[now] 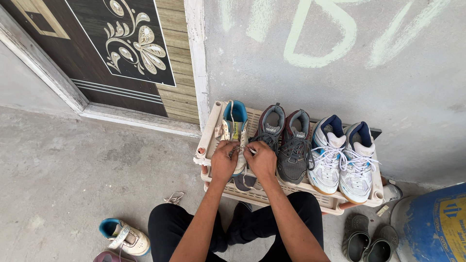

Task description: The person sits on the floor and laces a white sneaker placed on a small plastic shoe rack. They thread the laces through the eyelets, pull them tight, and tie a knot, repeating the process to secure the shoe.

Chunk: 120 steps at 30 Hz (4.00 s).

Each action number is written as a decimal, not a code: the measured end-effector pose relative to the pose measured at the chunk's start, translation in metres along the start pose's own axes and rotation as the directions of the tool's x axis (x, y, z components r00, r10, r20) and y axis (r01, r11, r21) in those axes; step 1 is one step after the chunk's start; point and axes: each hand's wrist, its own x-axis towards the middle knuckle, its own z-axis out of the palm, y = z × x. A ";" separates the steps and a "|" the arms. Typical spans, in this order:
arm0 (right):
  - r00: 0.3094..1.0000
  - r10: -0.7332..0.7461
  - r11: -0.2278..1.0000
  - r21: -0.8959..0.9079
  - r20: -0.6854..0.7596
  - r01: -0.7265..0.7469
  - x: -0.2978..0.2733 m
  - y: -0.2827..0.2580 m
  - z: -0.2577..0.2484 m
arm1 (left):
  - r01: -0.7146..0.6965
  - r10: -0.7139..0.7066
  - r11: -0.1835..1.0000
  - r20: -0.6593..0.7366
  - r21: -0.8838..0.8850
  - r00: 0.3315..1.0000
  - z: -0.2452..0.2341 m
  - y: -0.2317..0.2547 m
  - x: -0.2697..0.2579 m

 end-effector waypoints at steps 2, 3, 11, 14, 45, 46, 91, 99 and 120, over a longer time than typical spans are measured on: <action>0.999 -0.029 0.999 -0.029 0.016 0.029 0.002 -0.003 -0.002 | 0.009 -0.010 1.000 0.010 0.003 1.000 0.000 0.001 0.000; 0.998 -0.057 0.997 -0.049 0.030 0.058 0.004 -0.004 -0.002 | 0.001 -0.001 1.000 0.010 -0.012 1.000 -0.001 0.000 0.000; 0.965 -0.159 0.951 -0.230 0.209 0.207 0.028 -0.009 0.002 | -0.053 0.062 0.996 0.140 -0.070 0.988 0.003 -0.021 0.011; 0.979 -0.164 0.974 -0.138 0.118 0.180 0.017 -0.007 0.003 | -0.044 0.054 0.996 0.122 -0.081 0.991 0.006 -0.027 0.024; 0.986 -0.165 0.975 0.155 0.028 0.158 -0.008 -0.013 -0.007 | -0.291 0.267 0.903 0.116 0.317 0.957 -0.011 -0.016 0.051; 0.983 -0.182 0.972 0.150 -0.022 0.184 -0.014 -0.016 -0.008 | -0.286 0.262 0.906 0.117 0.310 0.958 -0.007 -0.014 0.047; 0.938 -0.339 0.929 -0.134 0.072 0.346 -0.076 -0.014 0.028 | -0.240 0.169 0.913 0.230 0.329 0.958 0.007 -0.028 0.051; 0.938 -0.343 0.930 -0.121 0.059 0.348 -0.075 -0.017 0.028 | -0.262 0.244 0.870 0.097 0.418 0.965 0.009 -0.025 0.062; 0.868 0.405 0.627 0.603 0.289 -0.493 -0.119 -0.007 0.035 | -0.248 0.179 0.922 0.242 0.298 0.954 -0.014 -0.022 0.055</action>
